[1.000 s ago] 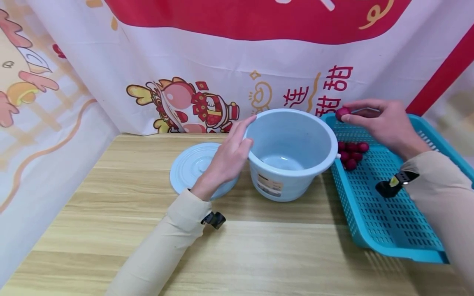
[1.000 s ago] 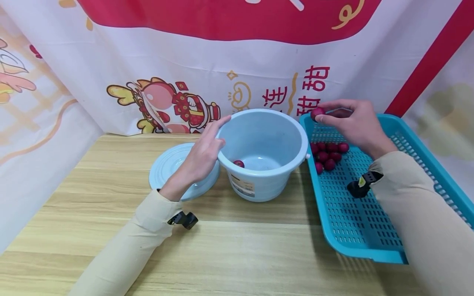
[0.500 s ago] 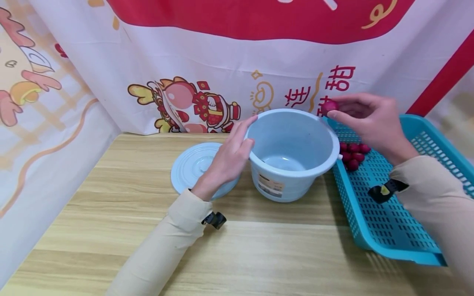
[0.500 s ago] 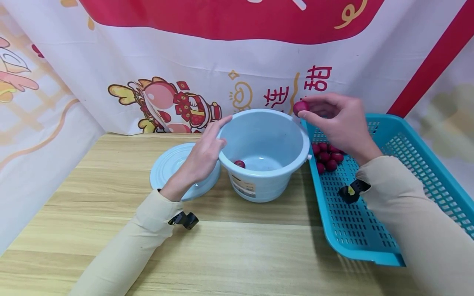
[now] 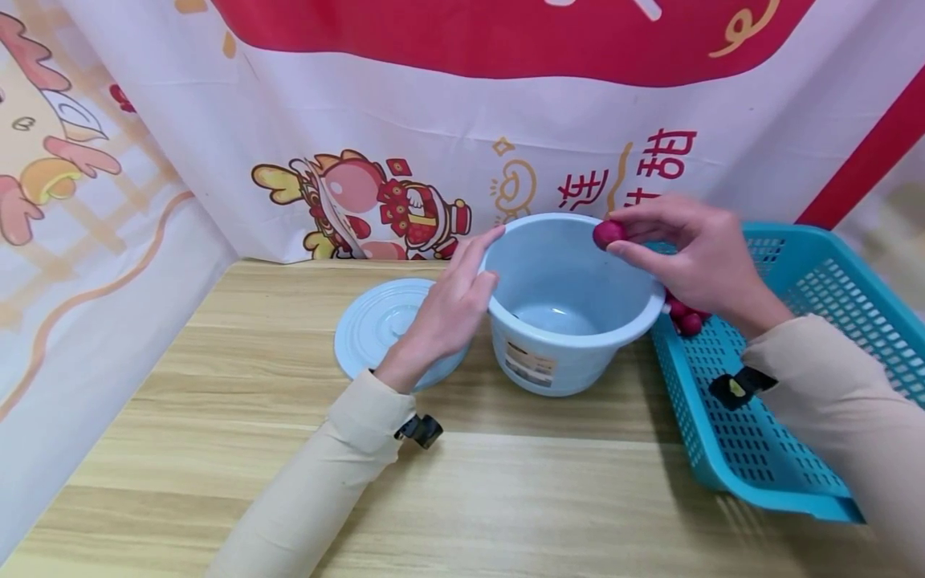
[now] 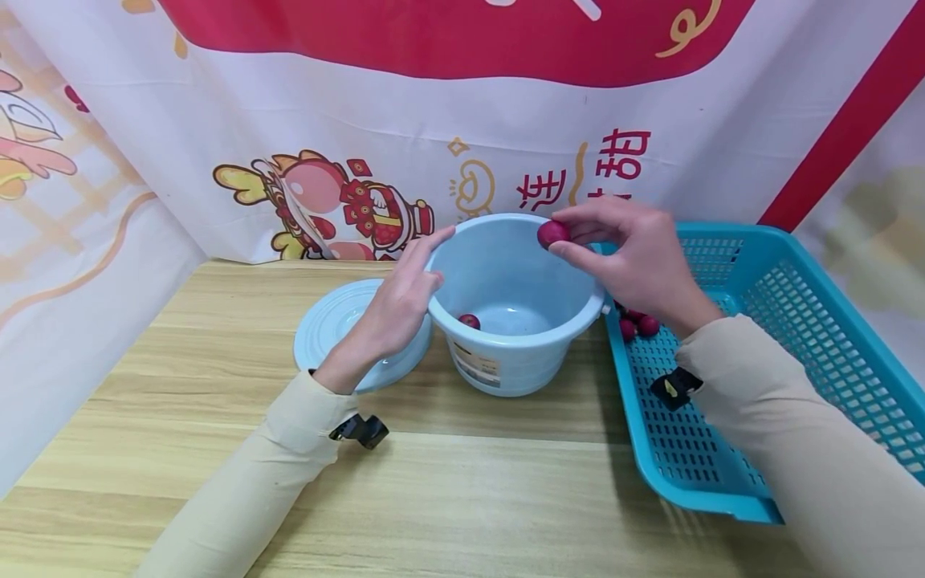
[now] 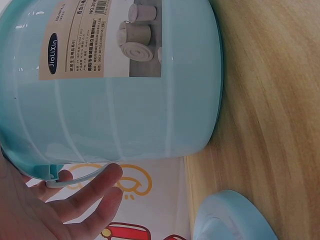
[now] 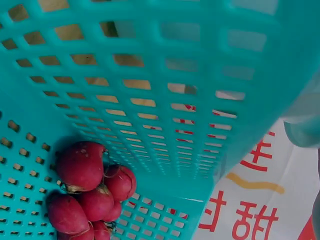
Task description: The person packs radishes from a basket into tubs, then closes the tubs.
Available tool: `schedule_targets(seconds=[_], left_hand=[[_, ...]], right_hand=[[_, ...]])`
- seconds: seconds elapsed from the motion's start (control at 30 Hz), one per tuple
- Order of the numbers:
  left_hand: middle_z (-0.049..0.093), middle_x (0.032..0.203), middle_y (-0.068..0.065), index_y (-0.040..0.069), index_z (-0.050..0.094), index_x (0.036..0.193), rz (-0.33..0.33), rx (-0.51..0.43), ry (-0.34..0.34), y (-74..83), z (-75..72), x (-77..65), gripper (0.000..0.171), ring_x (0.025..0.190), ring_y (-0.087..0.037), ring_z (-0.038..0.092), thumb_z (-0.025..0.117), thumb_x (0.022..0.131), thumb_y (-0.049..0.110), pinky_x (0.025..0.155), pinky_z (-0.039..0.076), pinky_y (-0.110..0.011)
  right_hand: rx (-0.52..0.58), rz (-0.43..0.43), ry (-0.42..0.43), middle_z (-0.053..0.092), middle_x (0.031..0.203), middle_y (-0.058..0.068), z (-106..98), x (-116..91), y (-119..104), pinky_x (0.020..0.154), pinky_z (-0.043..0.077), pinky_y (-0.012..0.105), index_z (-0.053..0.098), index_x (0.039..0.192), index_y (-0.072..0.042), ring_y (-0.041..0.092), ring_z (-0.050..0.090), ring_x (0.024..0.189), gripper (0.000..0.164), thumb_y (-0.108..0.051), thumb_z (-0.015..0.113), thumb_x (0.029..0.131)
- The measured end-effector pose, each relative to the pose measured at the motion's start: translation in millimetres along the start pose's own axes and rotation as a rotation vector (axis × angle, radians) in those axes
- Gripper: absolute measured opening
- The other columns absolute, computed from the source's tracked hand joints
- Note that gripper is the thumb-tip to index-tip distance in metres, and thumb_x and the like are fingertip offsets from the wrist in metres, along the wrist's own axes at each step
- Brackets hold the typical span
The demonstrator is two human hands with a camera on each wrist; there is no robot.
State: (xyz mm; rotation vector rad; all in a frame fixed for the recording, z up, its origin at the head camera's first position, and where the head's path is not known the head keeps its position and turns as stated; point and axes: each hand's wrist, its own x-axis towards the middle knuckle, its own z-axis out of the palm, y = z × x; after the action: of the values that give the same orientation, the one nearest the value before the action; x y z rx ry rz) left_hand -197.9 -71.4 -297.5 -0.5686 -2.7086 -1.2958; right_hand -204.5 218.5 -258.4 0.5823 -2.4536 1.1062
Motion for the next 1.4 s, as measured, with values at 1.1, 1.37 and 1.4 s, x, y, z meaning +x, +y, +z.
schedule_targets(seconds=[1.1,1.37,1.4], left_hand=[[0.027,0.159,0.009,0.034,0.025,0.156,0.020,0.004,0.003,1.5,0.1,1.3,0.058,0.139,-0.017,0.039,0.033,0.099,0.029,0.109,0.040,-0.052],[0.027,0.159,0.009,0.035,0.024,0.156,0.014,0.015,0.002,-0.1,0.9,0.8,0.058,0.139,-0.017,0.039,0.032,0.099,0.030,0.109,0.040,-0.053],[0.027,0.159,0.008,0.035,0.024,0.156,0.014,0.015,0.001,-0.1,0.7,0.6,0.058,0.139,-0.017,0.039,0.032,0.099,0.030,0.108,0.040,-0.053]], right_hand=[[-0.098,0.057,-0.180,0.071,0.113,-0.006,2.5,0.5,-5.9,0.071,0.051,0.013,0.070,0.120,-0.037,0.012,0.061,0.099,0.043,-0.040,0.080,0.079],[-0.086,0.076,-0.196,0.071,0.113,-0.007,4.1,-0.6,-5.2,0.071,0.052,0.014,0.069,0.121,-0.038,0.011,0.060,0.100,0.043,-0.042,0.080,0.079],[-0.086,0.076,-0.197,0.071,0.113,-0.006,4.3,-0.7,-5.3,0.071,0.052,0.014,0.069,0.121,-0.037,0.012,0.060,0.101,0.044,-0.042,0.080,0.079]])
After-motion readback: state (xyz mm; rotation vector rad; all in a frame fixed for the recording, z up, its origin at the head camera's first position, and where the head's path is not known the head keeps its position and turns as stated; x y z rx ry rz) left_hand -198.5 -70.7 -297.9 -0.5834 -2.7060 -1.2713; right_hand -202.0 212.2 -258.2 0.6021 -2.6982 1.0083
